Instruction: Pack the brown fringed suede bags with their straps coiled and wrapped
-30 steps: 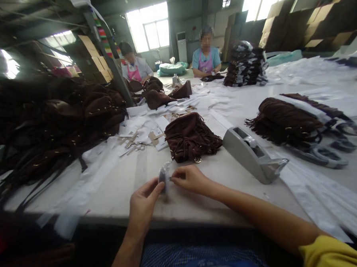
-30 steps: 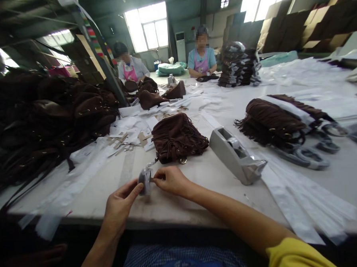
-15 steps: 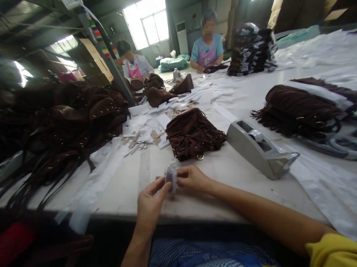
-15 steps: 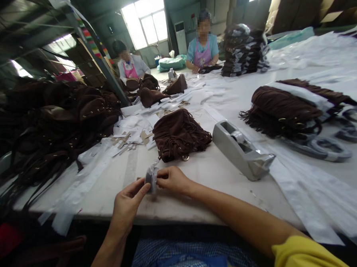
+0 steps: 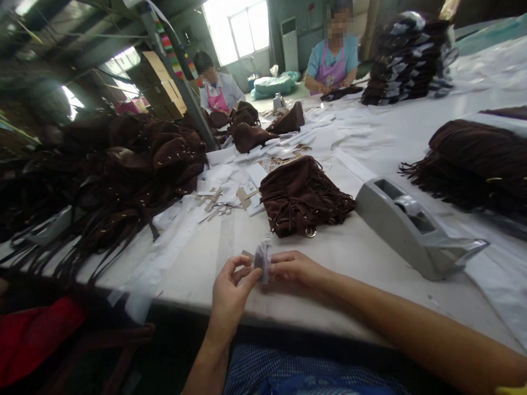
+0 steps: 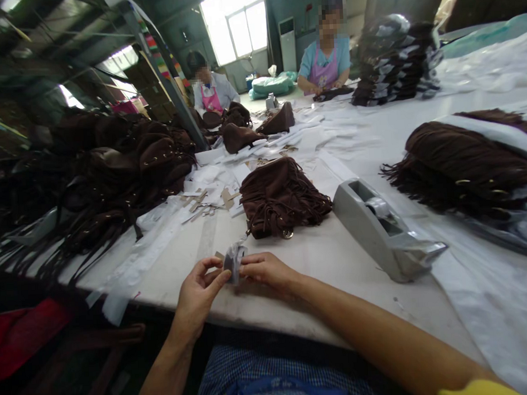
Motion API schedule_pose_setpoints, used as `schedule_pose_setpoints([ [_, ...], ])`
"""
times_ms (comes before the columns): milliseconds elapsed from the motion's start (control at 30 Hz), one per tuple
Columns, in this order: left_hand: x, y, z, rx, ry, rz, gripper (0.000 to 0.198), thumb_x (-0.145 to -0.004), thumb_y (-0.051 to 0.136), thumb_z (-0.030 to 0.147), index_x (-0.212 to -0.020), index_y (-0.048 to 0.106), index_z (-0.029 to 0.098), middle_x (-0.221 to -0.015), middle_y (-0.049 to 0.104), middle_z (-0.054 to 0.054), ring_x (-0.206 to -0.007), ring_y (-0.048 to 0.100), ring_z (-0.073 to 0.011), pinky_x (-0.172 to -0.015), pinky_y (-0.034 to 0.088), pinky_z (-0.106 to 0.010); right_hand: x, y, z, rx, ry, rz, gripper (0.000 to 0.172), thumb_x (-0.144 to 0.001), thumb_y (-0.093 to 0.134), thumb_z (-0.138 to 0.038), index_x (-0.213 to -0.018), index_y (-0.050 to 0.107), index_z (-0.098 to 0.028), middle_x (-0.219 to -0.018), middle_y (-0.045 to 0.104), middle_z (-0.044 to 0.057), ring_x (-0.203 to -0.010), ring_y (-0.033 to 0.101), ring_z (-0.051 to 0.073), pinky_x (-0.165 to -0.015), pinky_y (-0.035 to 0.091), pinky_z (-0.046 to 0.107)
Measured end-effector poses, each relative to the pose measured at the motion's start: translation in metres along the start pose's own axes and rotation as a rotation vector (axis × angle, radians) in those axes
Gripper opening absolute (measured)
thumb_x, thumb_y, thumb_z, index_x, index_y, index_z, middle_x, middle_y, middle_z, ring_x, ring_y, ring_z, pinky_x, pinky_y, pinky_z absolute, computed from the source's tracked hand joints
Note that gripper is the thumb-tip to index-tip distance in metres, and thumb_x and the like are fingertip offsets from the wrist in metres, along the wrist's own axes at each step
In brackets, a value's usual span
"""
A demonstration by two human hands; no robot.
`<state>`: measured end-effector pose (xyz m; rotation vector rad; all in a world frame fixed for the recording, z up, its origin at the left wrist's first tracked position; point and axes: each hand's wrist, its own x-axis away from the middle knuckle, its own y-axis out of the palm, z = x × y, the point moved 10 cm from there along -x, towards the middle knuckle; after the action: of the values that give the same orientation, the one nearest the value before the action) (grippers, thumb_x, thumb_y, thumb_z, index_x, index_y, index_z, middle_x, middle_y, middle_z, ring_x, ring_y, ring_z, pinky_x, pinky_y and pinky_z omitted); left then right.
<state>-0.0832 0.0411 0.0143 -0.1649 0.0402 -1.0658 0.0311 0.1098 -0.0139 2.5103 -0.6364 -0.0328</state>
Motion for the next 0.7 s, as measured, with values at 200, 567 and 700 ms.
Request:
schedule_pose_setpoints([
  [200, 0.005, -0.003, -0.017, 0.240, -0.101, 0.108, 0.076, -0.062, 0.086, 0.037, -0.125, 0.047, 0.021, -0.117, 0.061, -0.009, -0.092, 0.069, -0.0185, -0.085, 0.052, -0.030, 0.003, -0.002, 0.002, 0.071, 0.054, 0.050, 0.028, -0.072, 0.077, -0.038, -0.088, 0.077, -0.015, -0.071, 0.064, 0.000, -0.059, 0.046, 0.009, -0.057, 0.033, 0.023],
  [567, 0.007, 0.000, -0.007, 0.309, -0.054, 0.023, 0.045, -0.071, 0.082, 0.033, -0.110, 0.067, 0.016, -0.107, 0.071, -0.006, -0.100, 0.065, -0.0192, -0.091, 0.050, -0.029, 0.005, 0.001, 0.014, -0.311, 0.146, 0.083, 0.024, -0.073, 0.080, -0.023, -0.094, 0.074, -0.013, -0.099, 0.071, 0.008, -0.083, 0.065, 0.012, -0.085, 0.051, 0.024],
  [700, 0.009, -0.004, -0.007, 0.294, -0.032, 0.101, 0.043, -0.066, 0.085, 0.032, -0.102, 0.069, 0.016, -0.097, 0.073, -0.004, -0.097, 0.066, -0.0197, -0.089, 0.050, -0.030, 0.002, -0.002, 0.013, -0.145, 0.070, 0.094, 0.031, -0.067, 0.084, -0.026, -0.095, 0.076, -0.016, -0.090, 0.071, 0.004, -0.074, 0.062, 0.011, -0.077, 0.051, 0.023],
])
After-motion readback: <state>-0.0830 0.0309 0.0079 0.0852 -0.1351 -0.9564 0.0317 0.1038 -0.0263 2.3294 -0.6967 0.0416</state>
